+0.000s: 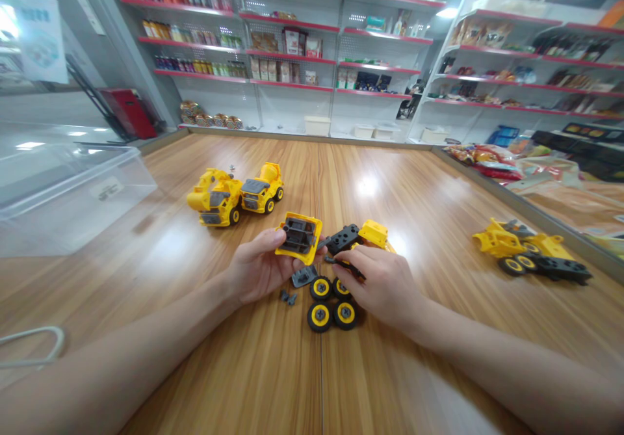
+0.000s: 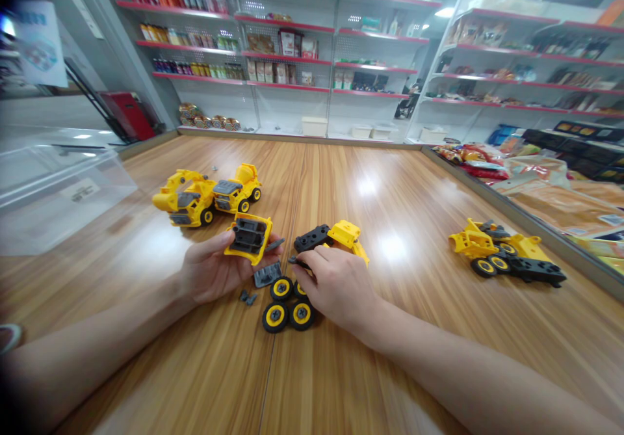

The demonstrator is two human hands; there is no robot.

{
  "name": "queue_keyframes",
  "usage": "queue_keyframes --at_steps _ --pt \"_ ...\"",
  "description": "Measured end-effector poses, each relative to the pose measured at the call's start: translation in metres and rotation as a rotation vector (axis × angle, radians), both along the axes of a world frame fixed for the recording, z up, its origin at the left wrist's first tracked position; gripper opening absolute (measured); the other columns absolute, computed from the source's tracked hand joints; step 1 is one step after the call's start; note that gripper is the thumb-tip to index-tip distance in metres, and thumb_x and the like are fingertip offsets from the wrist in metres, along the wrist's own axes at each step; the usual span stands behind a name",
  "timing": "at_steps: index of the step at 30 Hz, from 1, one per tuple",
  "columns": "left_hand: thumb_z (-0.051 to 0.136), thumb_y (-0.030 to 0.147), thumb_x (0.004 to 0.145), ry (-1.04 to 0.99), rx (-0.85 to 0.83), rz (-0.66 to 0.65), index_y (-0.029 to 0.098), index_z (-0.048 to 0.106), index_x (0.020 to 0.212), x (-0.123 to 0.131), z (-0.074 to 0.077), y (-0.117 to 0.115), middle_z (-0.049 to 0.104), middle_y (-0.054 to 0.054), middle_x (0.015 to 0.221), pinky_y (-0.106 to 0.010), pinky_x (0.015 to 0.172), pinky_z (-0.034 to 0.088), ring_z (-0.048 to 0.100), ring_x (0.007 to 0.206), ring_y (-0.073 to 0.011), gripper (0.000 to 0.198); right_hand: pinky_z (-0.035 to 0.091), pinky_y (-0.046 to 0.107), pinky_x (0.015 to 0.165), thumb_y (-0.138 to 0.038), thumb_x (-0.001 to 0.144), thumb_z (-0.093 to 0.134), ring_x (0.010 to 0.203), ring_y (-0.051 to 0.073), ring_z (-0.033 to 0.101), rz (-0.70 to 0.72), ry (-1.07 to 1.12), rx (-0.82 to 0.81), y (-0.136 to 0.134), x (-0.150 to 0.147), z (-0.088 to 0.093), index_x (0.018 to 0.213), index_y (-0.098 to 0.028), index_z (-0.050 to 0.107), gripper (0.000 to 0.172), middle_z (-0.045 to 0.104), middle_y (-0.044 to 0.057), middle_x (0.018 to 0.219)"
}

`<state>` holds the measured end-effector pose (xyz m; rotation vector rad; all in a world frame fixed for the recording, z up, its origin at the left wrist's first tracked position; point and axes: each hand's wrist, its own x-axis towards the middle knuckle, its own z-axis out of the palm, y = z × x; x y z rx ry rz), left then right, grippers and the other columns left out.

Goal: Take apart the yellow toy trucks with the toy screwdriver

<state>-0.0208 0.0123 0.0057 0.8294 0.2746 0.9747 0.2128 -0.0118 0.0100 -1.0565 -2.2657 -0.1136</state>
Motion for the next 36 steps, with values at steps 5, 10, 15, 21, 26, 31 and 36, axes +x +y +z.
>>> queue_keyframes --at_steps 5,10,15,21,26,31,36 --pt "0.062 0.033 0.086 0.002 0.012 -0.026 0.008 0.070 0.114 0.0004 0.0017 0.0002 0.072 -0.015 0.114 -0.037 0.097 0.052 0.069 0.104 -0.0270 0.038 0.049 0.028 0.068 -0.032 0.093 0.059 0.077 0.017 0.069 0.009 0.026 -0.016 0.0011 0.0014 -0.0015 0.093 -0.019 0.068 0.015 0.074 0.004 0.088" --pt "0.062 0.033 0.086 0.042 0.000 -0.090 0.009 0.068 0.117 -0.0003 -0.0011 0.0001 0.071 -0.016 0.115 -0.036 0.095 0.052 0.068 0.106 -0.0271 0.040 0.055 0.028 0.076 -0.028 0.090 0.063 0.082 0.016 0.070 0.073 0.223 0.042 -0.0005 0.0025 -0.0022 0.128 -0.019 0.055 0.039 0.074 0.006 0.101" --pt "0.066 0.029 0.083 0.064 0.005 -0.181 0.009 0.068 0.113 0.0009 -0.0018 -0.0015 0.073 -0.016 0.105 -0.033 0.086 0.055 0.070 0.093 -0.0235 0.036 0.056 0.027 0.073 -0.020 0.088 0.066 0.080 0.015 0.071 0.249 0.259 0.096 -0.0014 0.0019 -0.0006 0.117 -0.021 0.060 0.030 0.075 0.004 0.096" --pt "0.069 0.035 0.079 0.122 0.008 -0.180 0.006 0.069 0.104 0.0015 0.0027 -0.0024 0.072 -0.015 0.089 -0.029 0.067 0.057 0.069 0.075 -0.0212 0.037 0.055 0.028 0.066 -0.018 0.087 0.066 0.073 0.015 0.070 0.230 0.288 0.109 -0.0004 0.0025 -0.0008 0.104 -0.020 0.063 0.017 0.075 0.004 0.089" --pt "0.070 0.040 0.079 0.141 -0.021 -0.108 0.008 0.069 0.106 -0.0003 0.0029 -0.0020 0.072 -0.013 0.088 -0.025 0.062 0.055 0.065 0.063 -0.0156 0.042 0.055 0.028 0.069 -0.017 0.086 0.065 0.075 0.015 0.070 0.194 0.284 0.092 0.0012 0.0042 -0.0033 0.100 -0.019 0.065 0.014 0.075 0.005 0.091" --pt "0.073 0.042 0.078 0.130 -0.022 -0.110 0.008 0.070 0.103 0.0004 0.0014 -0.0021 0.070 -0.011 0.084 -0.025 0.061 0.054 0.064 0.064 -0.0151 0.042 0.053 0.028 0.069 -0.022 0.088 0.064 0.076 0.015 0.069 0.163 0.177 0.003 0.0038 0.0054 -0.0074 0.100 -0.020 0.067 0.013 0.075 0.003 0.091" --pt "0.073 0.040 0.079 0.114 0.013 -0.094 0.009 0.070 0.104 0.0003 -0.0020 -0.0014 0.069 -0.010 0.084 -0.026 0.060 0.053 0.062 0.064 -0.0147 0.040 0.051 0.028 0.070 -0.023 0.089 0.063 0.076 0.016 0.069 0.108 0.118 -0.012 0.0044 0.0058 -0.0077 0.097 -0.020 0.069 0.011 0.075 0.002 0.089"
